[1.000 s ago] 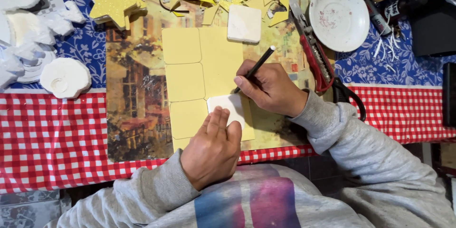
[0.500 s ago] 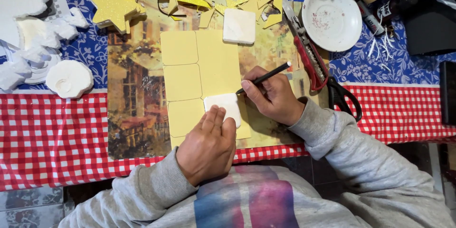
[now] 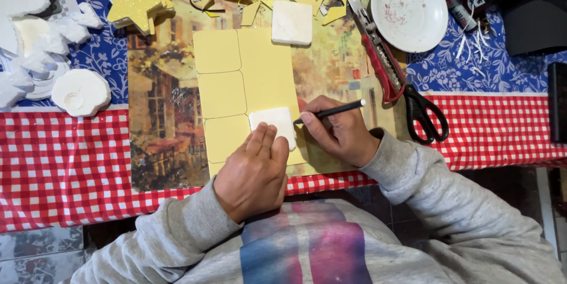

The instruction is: Tracing square foam pieces onto a yellow sheet of paper using a pen.

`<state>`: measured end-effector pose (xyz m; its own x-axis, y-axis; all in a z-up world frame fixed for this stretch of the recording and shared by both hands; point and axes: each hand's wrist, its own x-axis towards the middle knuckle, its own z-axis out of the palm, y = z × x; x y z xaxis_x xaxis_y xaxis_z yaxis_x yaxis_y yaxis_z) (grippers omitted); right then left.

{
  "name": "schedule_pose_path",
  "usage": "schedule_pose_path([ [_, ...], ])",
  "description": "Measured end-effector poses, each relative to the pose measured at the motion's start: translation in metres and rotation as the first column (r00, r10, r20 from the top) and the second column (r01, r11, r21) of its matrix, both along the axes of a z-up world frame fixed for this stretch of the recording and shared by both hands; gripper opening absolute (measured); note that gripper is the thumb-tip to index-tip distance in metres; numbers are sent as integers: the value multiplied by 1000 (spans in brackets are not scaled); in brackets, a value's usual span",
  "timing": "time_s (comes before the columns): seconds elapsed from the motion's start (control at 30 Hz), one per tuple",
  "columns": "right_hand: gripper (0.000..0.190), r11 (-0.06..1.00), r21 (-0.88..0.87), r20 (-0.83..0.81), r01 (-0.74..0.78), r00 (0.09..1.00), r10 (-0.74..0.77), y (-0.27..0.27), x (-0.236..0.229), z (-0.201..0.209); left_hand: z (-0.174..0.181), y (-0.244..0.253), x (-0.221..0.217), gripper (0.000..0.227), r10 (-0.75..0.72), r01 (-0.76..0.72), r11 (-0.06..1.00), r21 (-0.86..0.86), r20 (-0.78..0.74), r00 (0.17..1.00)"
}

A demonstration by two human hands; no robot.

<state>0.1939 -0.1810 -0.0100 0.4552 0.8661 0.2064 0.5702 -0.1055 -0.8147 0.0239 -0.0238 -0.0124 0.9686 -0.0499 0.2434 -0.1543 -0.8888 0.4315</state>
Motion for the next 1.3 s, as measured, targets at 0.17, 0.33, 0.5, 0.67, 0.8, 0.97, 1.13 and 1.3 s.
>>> schedule_pose_path([
  [0.17,9,1000,17,53,-2,999,1,-7,-11,2,1,5,2,27,-13,13,1000,6,11,1000],
  [0.33,10,1000,-10,104,13,994,-12,-12,-19,5,4,8,3,20,-23,23,999,-27,2,1000],
  [0.5,4,996,64,153,-64,987,54,-17,-26,6,10,11,5,17,-26,25,998,-59,-22,999],
  [0.67,5,995,79,134,-64,990,53,-22,-29,-3,9,13,5,18,-21,18,996,-83,-41,999],
  [0.8,5,995,70,167,-73,984,61,-22,-34,4,9,13,6,19,-24,23,996,-82,-13,1000],
  [0.97,6,987,156,134,-28,991,7,-28,-31,-3,21,16,8,18,-27,15,994,-107,-108,994],
  [1.13,7,987,138,191,-83,980,55,-27,-31,-5,22,20,9,19,-34,25,993,-115,-81,996],
  [1.3,6,990,109,214,-90,975,65,-24,-33,0,34,25,11,20,-57,33,989,-144,-167,984],
])
